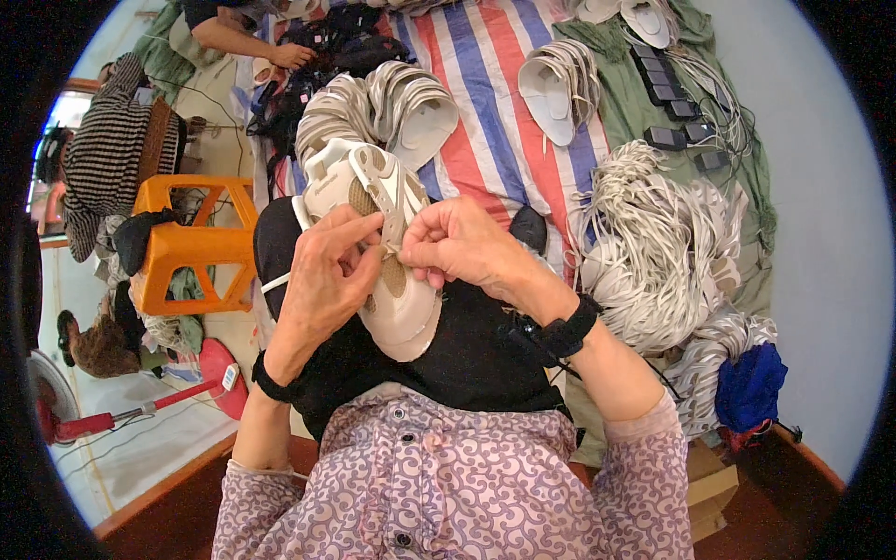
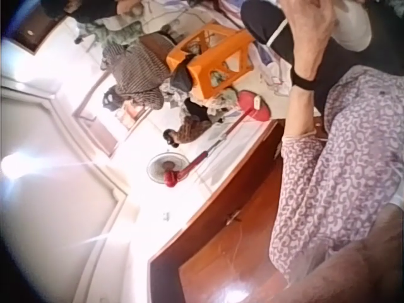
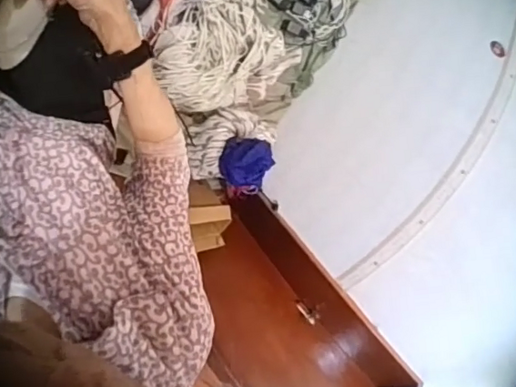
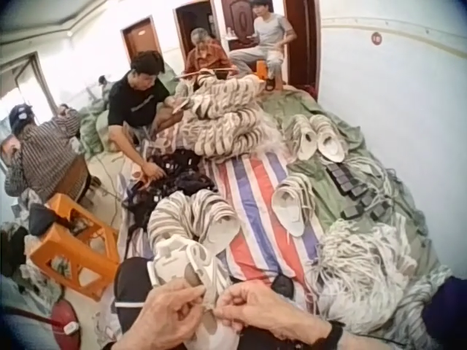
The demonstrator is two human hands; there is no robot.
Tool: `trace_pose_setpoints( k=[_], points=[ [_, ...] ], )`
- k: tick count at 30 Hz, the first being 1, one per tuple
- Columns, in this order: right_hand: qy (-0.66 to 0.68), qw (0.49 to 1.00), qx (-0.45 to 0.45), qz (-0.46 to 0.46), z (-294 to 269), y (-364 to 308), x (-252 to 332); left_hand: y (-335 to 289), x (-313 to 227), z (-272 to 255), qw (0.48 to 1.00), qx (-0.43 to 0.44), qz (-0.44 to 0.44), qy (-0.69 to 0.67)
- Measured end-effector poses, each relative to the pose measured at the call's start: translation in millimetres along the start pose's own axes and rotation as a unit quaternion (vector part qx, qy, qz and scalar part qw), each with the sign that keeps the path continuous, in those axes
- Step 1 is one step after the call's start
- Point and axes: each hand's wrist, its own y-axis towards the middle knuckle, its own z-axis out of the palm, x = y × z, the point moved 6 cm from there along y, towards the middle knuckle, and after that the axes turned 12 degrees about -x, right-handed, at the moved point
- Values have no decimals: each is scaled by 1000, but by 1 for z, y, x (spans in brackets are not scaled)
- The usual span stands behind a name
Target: The recorder is seen lacing up white shoes in a workshop setting.
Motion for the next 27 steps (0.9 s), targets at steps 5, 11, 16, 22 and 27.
trace_pose_setpoints(
  k=[5,11,16,22,27],
  points=[
    [14,999,-13,47,1,4,-1,-2,4,-2,1000,-19,10,-7],
    [53,997,-14,51,2,2,-4,-6,5,-4,999,-30,12,-16],
    [75,995,-31,54,3,-3,-7,-9,8,-1,999,-37,18,-11],
    [44,997,-68,19,1,-1,-1,-2,8,3,998,-42,33,-25],
    [-341,872,-224,-272,22,-1,41,2,3,-1,998,-25,36,36]
  ],
)
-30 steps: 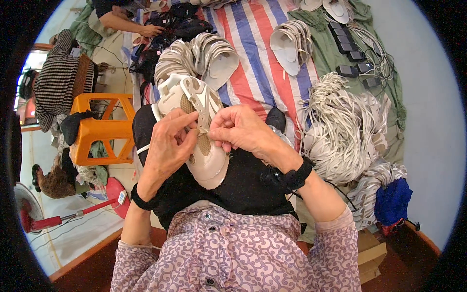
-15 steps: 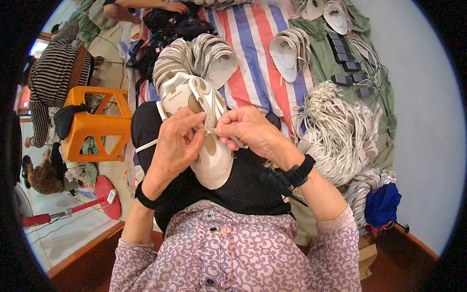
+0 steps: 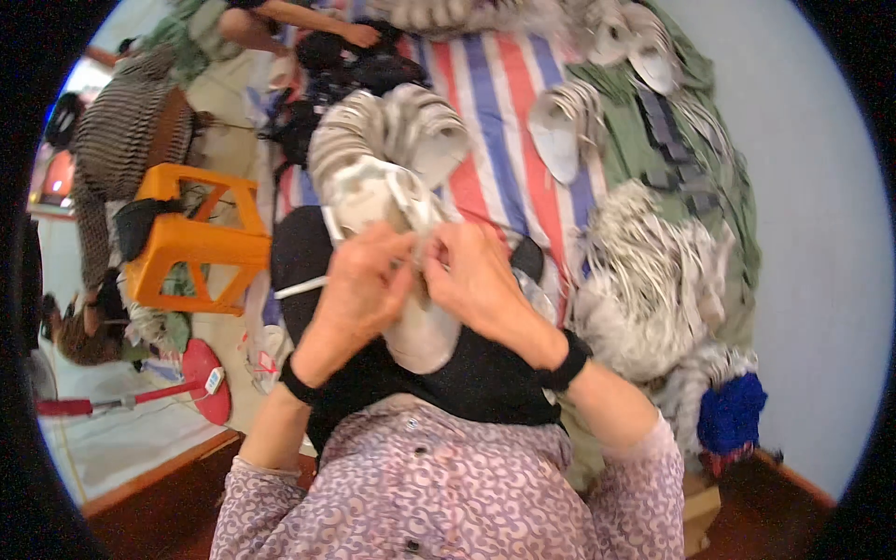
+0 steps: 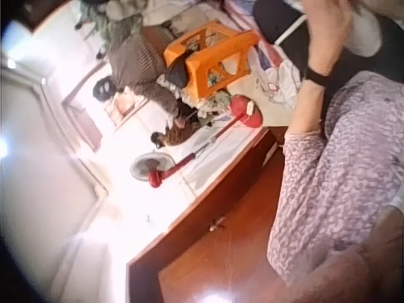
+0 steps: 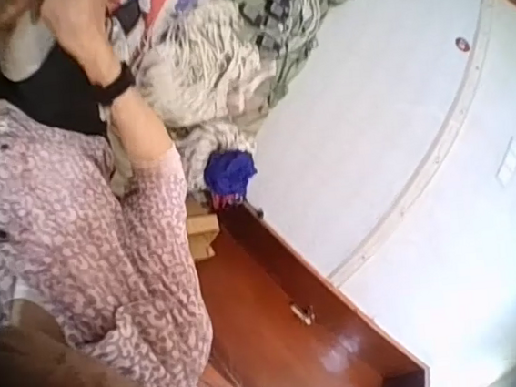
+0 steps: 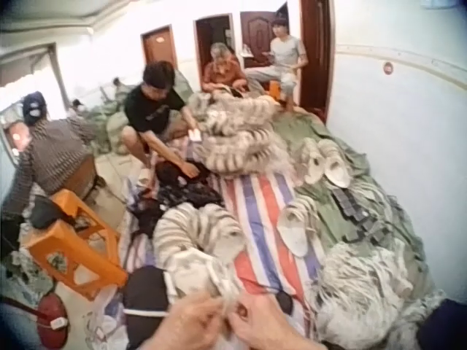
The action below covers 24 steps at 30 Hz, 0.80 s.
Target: The recorder is seen lacing up white shoes in a workshop setting.
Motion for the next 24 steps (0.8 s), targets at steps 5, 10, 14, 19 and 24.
trace_pose_setpoints(
  k=[5,10,14,19,24],
  points=[
    [27,998,7,63,2,-15,-1,-13,1,10,999,-26,29,-32],
    [-18,982,-57,-177,-18,-9,24,-17,8,39,996,-75,-3,-49],
    [16,999,13,-44,-2,-3,22,-29,13,28,987,-136,3,-84],
    [-148,976,116,-107,1,16,37,-35,6,-10,960,-240,23,-145],
    [-282,916,241,-155,12,40,21,-27,28,-7,975,-189,38,-114]
  ],
)
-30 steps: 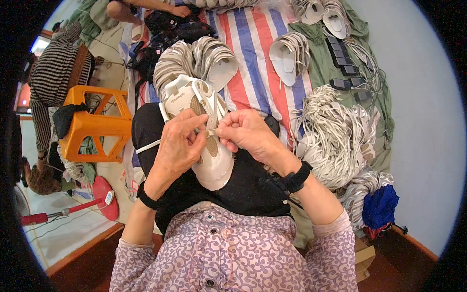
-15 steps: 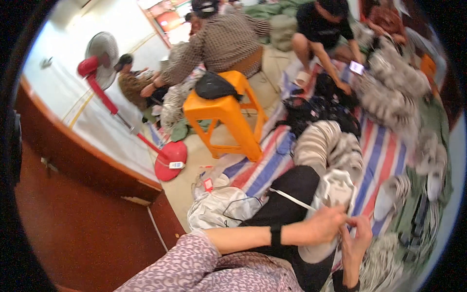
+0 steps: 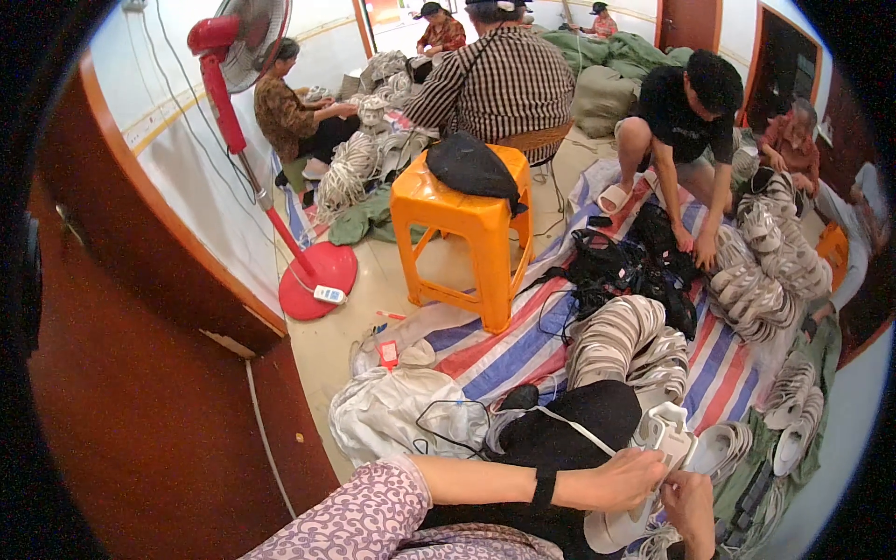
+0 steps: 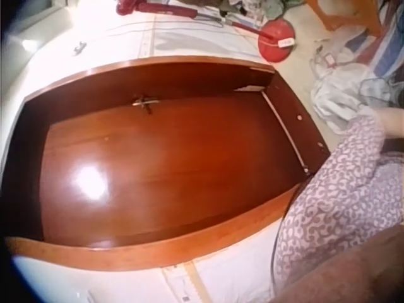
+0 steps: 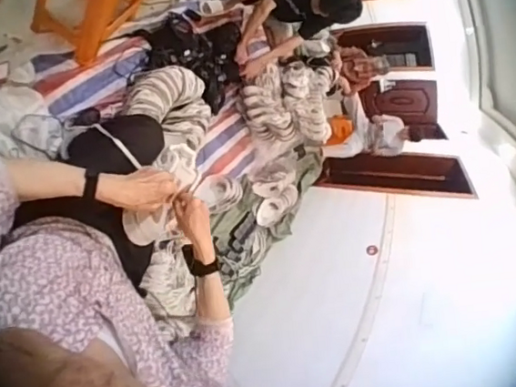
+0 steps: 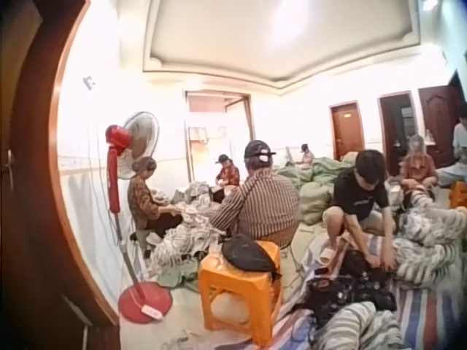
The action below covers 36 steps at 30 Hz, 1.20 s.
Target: The recorder is seen lacing up white shoes in a workshop setting.
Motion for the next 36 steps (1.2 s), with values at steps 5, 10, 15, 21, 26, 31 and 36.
trace_pose_setpoints(
  k=[5,10,15,21,26,31,36],
  points=[
    [203,922,197,265,7,19,-18,-3,17,17,999,18,37,14],
    [203,901,192,332,6,15,-19,-11,9,10,996,-44,73,-28],
    [107,994,22,32,34,4,-72,-21,19,41,996,-55,71,2],
    [148,955,-251,-46,-72,19,106,-1,5,32,987,130,-90,-28],
    [190,960,-170,-114,-92,71,166,19,18,-16,992,51,-51,-105],
    [250,951,-143,114,-74,2,14,31,28,-5,920,128,-280,-242],
    [220,952,-135,166,-8,-56,-10,33,15,-9,916,103,-298,-248]
  ],
)
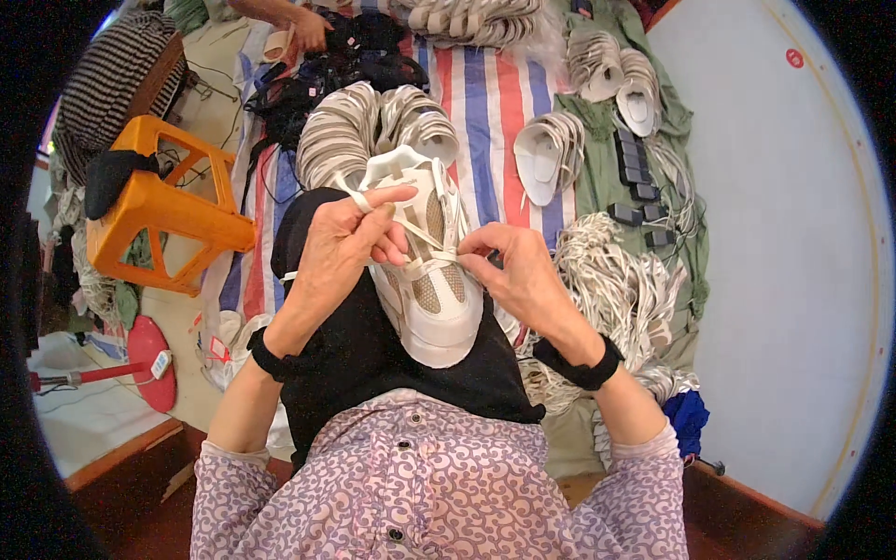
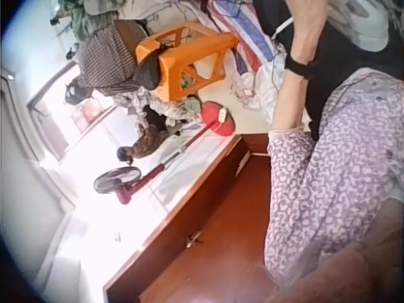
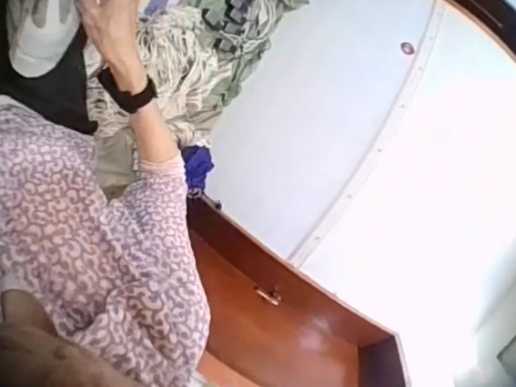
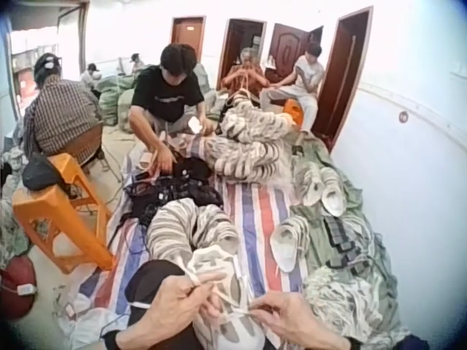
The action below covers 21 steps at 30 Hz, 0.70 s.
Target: The recorder is seen lacing up white shoes in a workshop setting.
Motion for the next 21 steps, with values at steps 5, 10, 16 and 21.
trace_pose_setpoints(
  k=[5,10,16,21],
  points=[
    [89,994,-60,-15,7,-5,-13,-5,-1,-1,999,-13,-29,42],
    [101,989,-52,-92,6,-2,-12,-3,-1,-5,997,-37,-55,30],
    [142,985,-40,-89,-6,4,-6,-4,-8,-31,992,-107,-68,10],
    [302,952,55,13,-2,10,-11,1,-25,-97,981,-189,-21,-29]
  ],
)
